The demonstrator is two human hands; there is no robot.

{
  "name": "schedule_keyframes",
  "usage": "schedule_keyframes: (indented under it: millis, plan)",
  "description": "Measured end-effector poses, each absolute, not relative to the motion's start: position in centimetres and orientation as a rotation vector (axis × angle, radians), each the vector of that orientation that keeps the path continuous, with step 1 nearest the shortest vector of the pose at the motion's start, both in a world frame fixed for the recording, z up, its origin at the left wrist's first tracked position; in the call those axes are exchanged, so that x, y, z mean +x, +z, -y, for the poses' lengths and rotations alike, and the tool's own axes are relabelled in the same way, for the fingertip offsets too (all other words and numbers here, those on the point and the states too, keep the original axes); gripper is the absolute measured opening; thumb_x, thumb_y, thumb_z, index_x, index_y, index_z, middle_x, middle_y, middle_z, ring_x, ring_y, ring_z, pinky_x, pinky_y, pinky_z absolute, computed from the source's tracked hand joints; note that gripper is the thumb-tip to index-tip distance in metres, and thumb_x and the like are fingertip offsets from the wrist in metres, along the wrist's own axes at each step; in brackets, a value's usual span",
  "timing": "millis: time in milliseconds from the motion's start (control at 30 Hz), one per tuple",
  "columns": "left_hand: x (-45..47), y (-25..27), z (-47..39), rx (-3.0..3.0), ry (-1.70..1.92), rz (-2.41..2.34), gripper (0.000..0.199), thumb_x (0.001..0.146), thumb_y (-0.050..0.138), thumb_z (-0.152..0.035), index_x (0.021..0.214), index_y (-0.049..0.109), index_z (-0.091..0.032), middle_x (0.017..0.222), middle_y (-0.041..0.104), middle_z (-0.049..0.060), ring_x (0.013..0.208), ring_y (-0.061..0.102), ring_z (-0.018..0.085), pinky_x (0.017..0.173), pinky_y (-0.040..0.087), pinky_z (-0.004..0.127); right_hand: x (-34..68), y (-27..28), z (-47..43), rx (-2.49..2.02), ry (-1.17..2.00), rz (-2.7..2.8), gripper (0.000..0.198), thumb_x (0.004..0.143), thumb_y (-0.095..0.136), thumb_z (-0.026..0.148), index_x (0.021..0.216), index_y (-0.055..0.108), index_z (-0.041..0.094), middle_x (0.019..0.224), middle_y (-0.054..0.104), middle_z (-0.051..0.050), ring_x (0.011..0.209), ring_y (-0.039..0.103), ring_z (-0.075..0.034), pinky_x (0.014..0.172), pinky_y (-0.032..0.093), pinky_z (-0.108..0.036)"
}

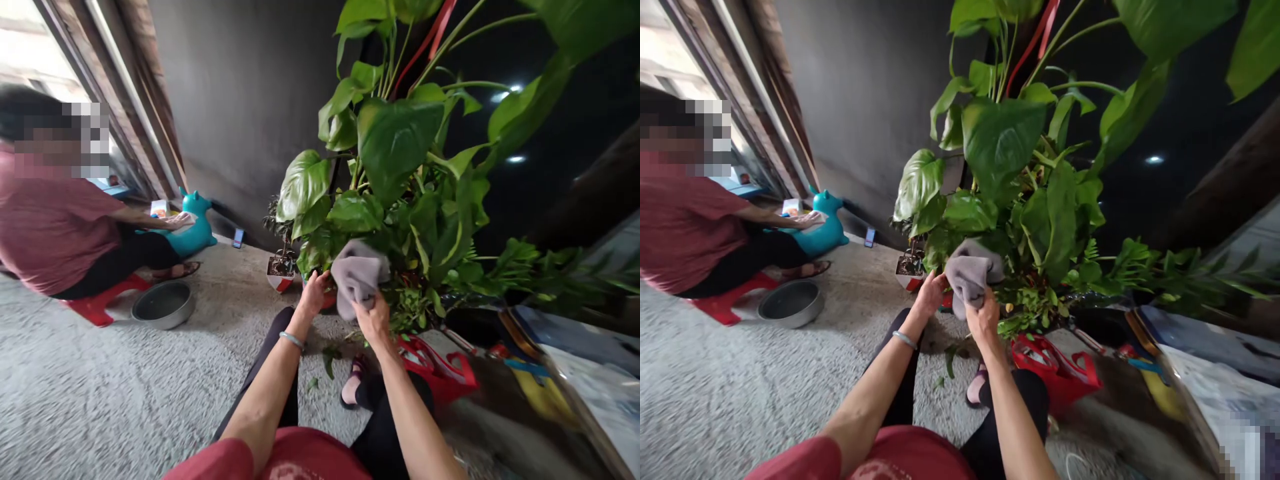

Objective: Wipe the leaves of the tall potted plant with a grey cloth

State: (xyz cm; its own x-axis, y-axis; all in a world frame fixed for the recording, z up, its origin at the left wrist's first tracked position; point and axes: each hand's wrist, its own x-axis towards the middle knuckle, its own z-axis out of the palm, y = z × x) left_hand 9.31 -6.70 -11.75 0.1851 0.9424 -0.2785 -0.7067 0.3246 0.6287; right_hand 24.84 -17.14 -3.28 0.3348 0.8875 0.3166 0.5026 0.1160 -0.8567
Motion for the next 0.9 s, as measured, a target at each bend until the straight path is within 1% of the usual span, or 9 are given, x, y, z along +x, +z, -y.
schedule_keyframes:
  millis: [67, 167, 233, 333, 400, 467, 633, 767, 900]
  plan:
    - [8.8, -11.8, 6.6, 0.37, 1.199, -0.721, 0.058, 0.105, 0.039, -0.052, 0.135, 0.072, -0.016, 0.114, 0.077, 0.013, 0.112, 0.069, 0.029, 0.102, 0.053, 0.041, 24.2, -4.2, 18.0, -1.593, 0.528, 1.286, 0.03, 0.065, 0.072, 0.051, 0.074, 0.071, 0.023, 0.077, 0.077, -0.016, 0.081, 0.076, -0.037, 0.072, 0.063, -0.046]
    - [8.7, -12.2, 6.4, 0.351, 1.185, -0.703, 0.058, 0.105, 0.042, -0.052, 0.143, 0.067, -0.016, 0.118, 0.077, 0.013, 0.108, 0.07, 0.028, 0.103, 0.051, 0.04, 24.3, -4.1, 20.7, -1.634, 0.596, 1.232, 0.032, 0.067, 0.073, 0.055, 0.074, 0.07, 0.024, 0.077, 0.079, -0.017, 0.078, 0.077, -0.038, 0.068, 0.063, -0.045]
    - [8.9, -12.5, 6.4, 0.339, 1.161, -0.664, 0.057, 0.105, 0.043, -0.052, 0.141, 0.068, -0.015, 0.114, 0.078, 0.014, 0.103, 0.071, 0.028, 0.101, 0.051, 0.04, 24.8, -2.9, 21.3, -1.576, 0.492, 1.168, 0.035, 0.071, 0.075, 0.057, 0.081, 0.072, 0.023, 0.086, 0.081, -0.017, 0.087, 0.077, -0.037, 0.076, 0.063, -0.046]
    - [9.6, -12.6, 6.6, 0.319, 1.153, -0.636, 0.051, 0.107, 0.041, -0.051, 0.127, 0.074, -0.018, 0.095, 0.077, 0.009, 0.088, 0.071, 0.024, 0.092, 0.053, 0.037, 25.2, -1.0, 19.2, -1.471, 0.272, 1.098, 0.04, 0.066, 0.078, 0.06, 0.079, 0.067, 0.024, 0.095, 0.08, -0.02, 0.104, 0.075, -0.041, 0.095, 0.059, -0.053]
    - [9.9, -12.5, 6.8, 0.321, 1.153, -0.628, 0.053, 0.107, 0.039, -0.055, 0.117, 0.076, -0.019, 0.084, 0.074, 0.006, 0.078, 0.068, 0.022, 0.084, 0.054, 0.034, 24.9, -0.9, 17.1, -1.471, 0.325, 1.149, 0.039, 0.061, 0.077, 0.059, 0.078, 0.066, 0.025, 0.099, 0.08, -0.02, 0.11, 0.073, -0.042, 0.101, 0.056, -0.056]
    - [10.0, -12.5, 6.9, 0.343, 1.145, -0.627, 0.055, 0.105, 0.041, -0.06, 0.113, 0.076, -0.02, 0.082, 0.073, 0.006, 0.076, 0.067, 0.022, 0.079, 0.054, 0.034, 24.1, -2.1, 16.1, -1.52, 0.494, 1.216, 0.037, 0.057, 0.076, 0.056, 0.078, 0.067, 0.026, 0.094, 0.08, -0.019, 0.102, 0.075, -0.042, 0.098, 0.057, -0.056]
    - [8.1, -13.3, 7.0, 0.337, 1.213, -0.75, 0.05, 0.096, 0.059, -0.061, 0.119, 0.074, -0.019, 0.107, 0.077, 0.012, 0.1, 0.07, 0.027, 0.093, 0.054, 0.039, 22.6, -4.6, 20.5, -1.627, 0.753, 1.22, 0.03, 0.063, 0.076, 0.056, 0.072, 0.07, 0.028, 0.076, 0.078, -0.014, 0.085, 0.077, -0.041, 0.077, 0.063, -0.053]
    - [6.0, -12.4, 6.1, 0.235, 1.469, -0.745, 0.047, 0.097, 0.059, -0.051, 0.13, 0.07, -0.02, 0.128, 0.075, 0.013, 0.121, 0.067, 0.031, 0.105, 0.051, 0.043, 23.4, -0.8, 22.1, -1.506, 0.516, 1.197, 0.037, 0.072, 0.079, 0.058, 0.086, 0.078, 0.024, 0.096, 0.08, -0.015, 0.107, 0.075, -0.041, 0.092, 0.063, -0.053]
    - [6.2, -8.8, 4.9, 0.269, 1.555, -0.601, 0.046, 0.104, 0.044, -0.049, 0.134, 0.067, -0.023, 0.138, 0.071, 0.011, 0.122, 0.068, 0.029, 0.104, 0.053, 0.044, 23.5, 3.5, 17.1, -1.472, 0.274, 1.17, 0.035, 0.075, 0.078, 0.054, 0.087, 0.076, 0.021, 0.107, 0.076, -0.023, 0.129, 0.064, -0.045, 0.107, 0.054, -0.059]
